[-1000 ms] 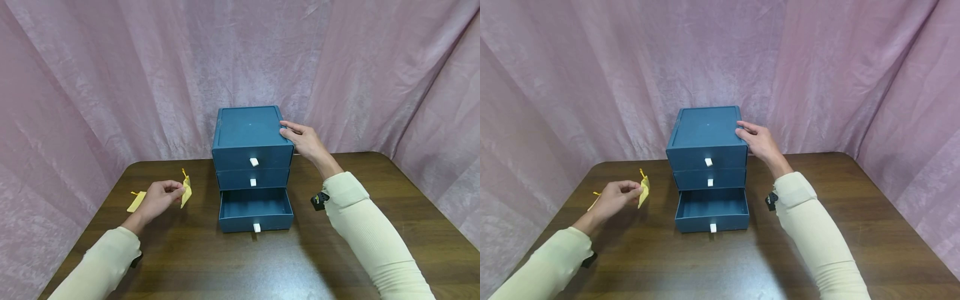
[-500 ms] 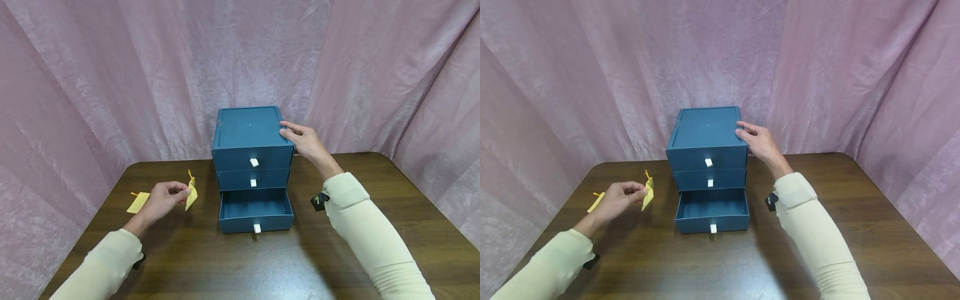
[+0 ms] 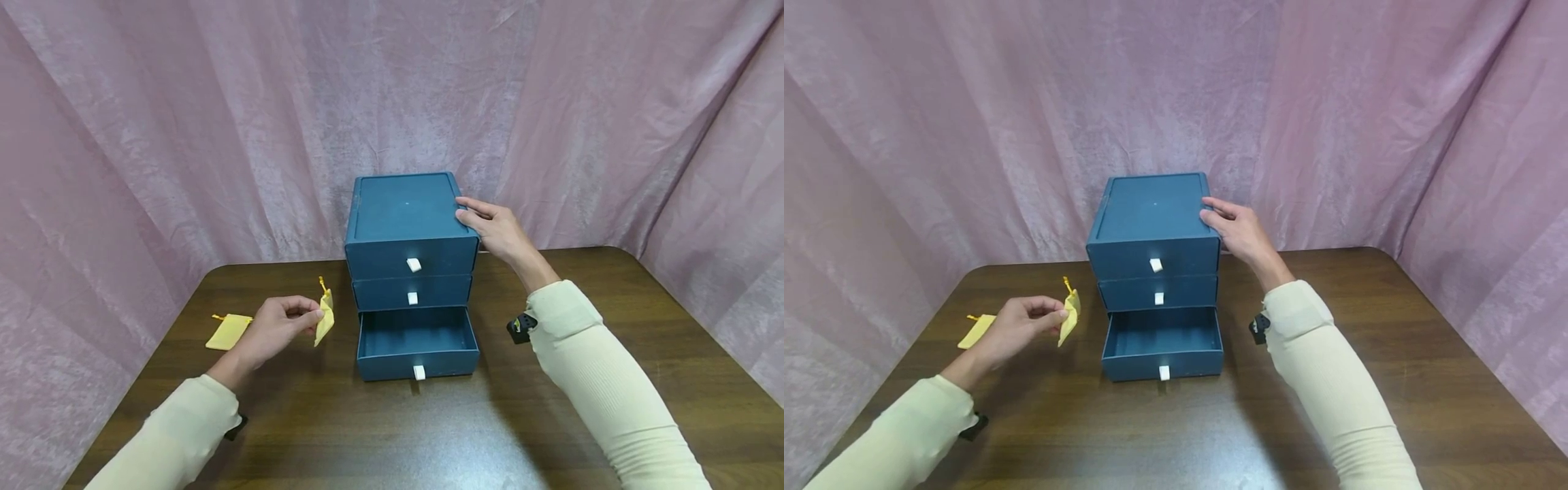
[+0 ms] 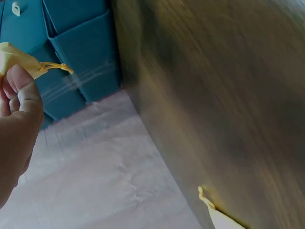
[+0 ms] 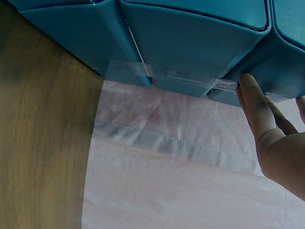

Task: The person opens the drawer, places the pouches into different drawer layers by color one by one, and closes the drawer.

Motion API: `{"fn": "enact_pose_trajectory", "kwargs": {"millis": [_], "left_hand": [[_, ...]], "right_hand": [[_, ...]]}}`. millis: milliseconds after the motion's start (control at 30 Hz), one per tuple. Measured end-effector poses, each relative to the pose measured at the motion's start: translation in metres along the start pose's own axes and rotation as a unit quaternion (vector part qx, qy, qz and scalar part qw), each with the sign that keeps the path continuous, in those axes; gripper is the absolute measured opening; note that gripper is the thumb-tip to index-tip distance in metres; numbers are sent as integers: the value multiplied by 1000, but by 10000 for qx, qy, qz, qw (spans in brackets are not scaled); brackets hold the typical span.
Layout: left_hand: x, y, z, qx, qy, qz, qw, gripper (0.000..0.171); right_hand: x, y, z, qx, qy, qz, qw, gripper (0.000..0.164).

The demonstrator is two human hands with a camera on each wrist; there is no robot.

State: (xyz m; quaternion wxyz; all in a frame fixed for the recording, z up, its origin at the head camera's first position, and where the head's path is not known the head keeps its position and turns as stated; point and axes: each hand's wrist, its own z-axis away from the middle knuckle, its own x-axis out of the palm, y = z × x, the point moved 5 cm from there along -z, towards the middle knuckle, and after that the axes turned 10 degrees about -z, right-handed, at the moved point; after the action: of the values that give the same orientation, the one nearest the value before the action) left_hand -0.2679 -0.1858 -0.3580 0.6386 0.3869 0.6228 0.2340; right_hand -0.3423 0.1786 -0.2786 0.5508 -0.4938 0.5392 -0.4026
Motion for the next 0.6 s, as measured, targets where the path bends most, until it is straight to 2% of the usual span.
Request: {"fn": "enact_pose_trajectory", "kwargs": {"millis": [300, 600], "left_hand": [[12, 17, 1, 190, -234, 257, 9992, 18], [21, 26, 2, 214, -326, 475, 9981, 15]], "right_hand": [[0, -2, 1, -19, -29, -82, 10000, 53], [0, -1, 1, 25, -42, -67, 10000, 53]]}}
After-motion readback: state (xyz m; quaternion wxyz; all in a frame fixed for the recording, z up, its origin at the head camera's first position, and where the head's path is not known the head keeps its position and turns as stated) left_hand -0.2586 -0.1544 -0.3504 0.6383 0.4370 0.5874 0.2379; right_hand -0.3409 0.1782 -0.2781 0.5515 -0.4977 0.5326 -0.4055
